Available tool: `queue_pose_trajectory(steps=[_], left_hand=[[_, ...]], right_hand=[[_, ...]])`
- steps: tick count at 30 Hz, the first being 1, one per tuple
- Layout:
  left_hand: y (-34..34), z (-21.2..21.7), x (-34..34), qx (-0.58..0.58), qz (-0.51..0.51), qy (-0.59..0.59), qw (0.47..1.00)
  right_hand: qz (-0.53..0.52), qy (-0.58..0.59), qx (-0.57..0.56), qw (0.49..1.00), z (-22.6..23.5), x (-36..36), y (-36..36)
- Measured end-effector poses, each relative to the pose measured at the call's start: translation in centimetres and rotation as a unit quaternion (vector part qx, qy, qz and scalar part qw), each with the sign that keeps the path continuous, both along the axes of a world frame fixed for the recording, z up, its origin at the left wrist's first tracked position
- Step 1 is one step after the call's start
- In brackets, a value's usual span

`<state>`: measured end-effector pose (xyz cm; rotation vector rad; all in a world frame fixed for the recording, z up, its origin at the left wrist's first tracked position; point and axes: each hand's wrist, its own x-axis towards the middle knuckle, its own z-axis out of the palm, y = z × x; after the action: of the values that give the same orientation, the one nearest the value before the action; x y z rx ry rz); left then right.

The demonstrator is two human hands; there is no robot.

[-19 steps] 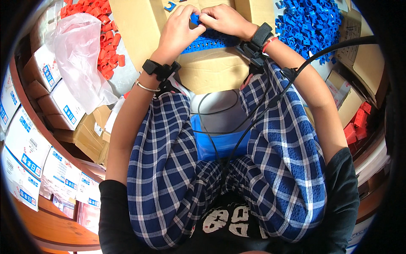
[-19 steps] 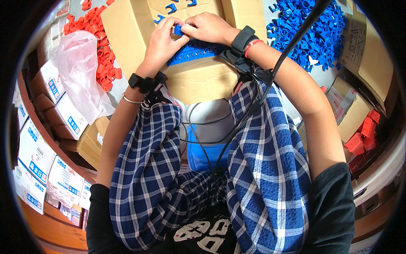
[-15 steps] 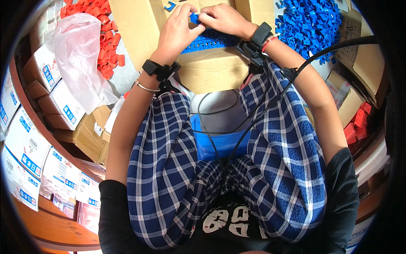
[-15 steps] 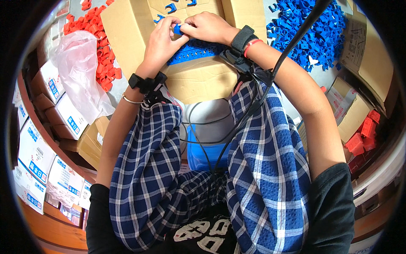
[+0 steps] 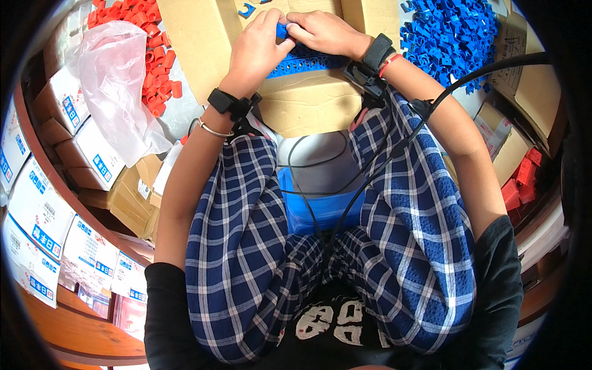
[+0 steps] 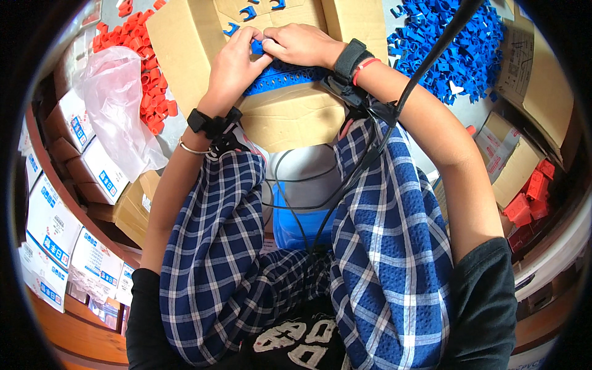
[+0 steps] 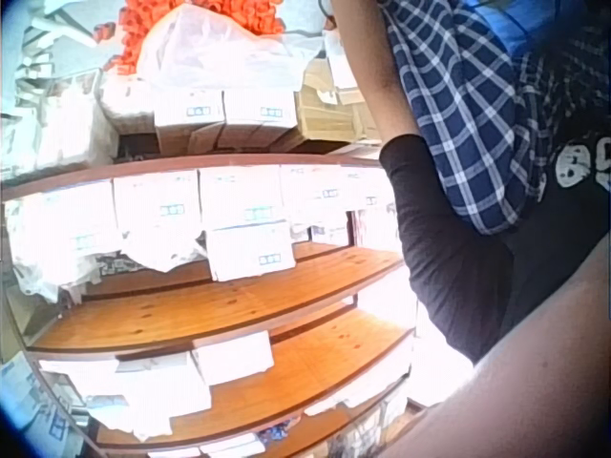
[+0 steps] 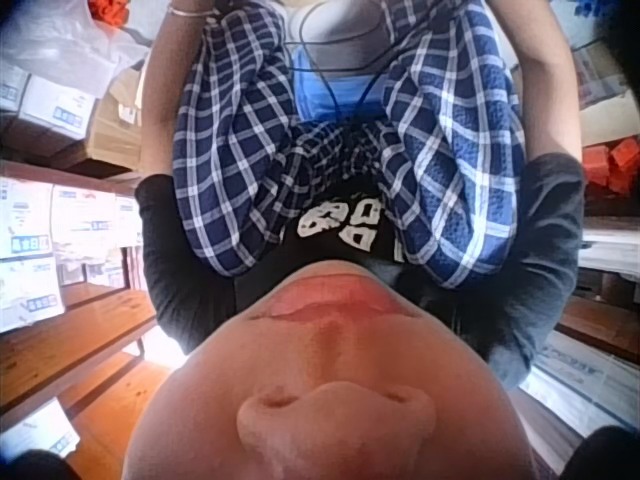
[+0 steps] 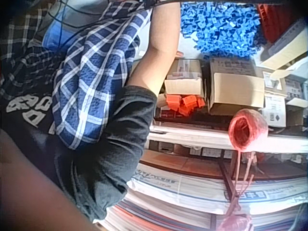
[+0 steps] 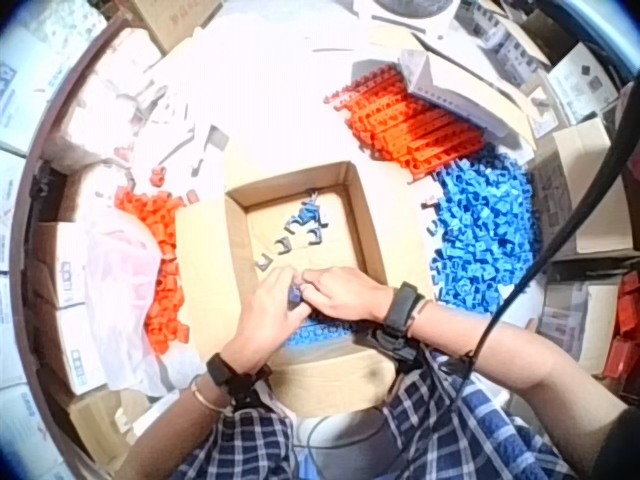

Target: The person snaps blue plastic clips onto a blue mounting strip by hand. They pick up individual blue clips from a box and press them into the corresponding slots on the strip until the strip is partially filled.

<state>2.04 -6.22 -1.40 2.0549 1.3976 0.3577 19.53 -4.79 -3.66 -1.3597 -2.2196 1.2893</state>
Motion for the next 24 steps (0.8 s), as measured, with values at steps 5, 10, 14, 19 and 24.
queue_pose_trajectory(steps=[5, 10, 14, 19, 24], left_hand=[[-0.1, 0.3, -0.1, 0.034, 0.021, -0.016, 0.999], [0.2, 0.4, 0.0, 0.012, -0.005, -0.019, 1.0], [0.1, 0.2, -0.2, 0.023, -0.011, -0.025, 0.999], [0.0, 0.9, 0.0, 0.005, 0.012, 0.026, 1.0], [0.2, 0.9, 0.1, -0.006, -0.01, 0.066, 0.998]], right_hand=[[0.025, -0.017, 0.008, 0.999, 0.6, 0.2, 0.3], [0.022, 0.02, 0.018, 0.999, -0.4, 0.3, -0.1], [0.017, 0.027, 0.036, 0.999, -0.4, 0.0, 0.0], [0.034, -0.021, 0.039, 0.998, 0.8, 0.0, 0.1], [0.052, -0.027, 0.059, 0.997, 0.7, 0.1, -0.3]])
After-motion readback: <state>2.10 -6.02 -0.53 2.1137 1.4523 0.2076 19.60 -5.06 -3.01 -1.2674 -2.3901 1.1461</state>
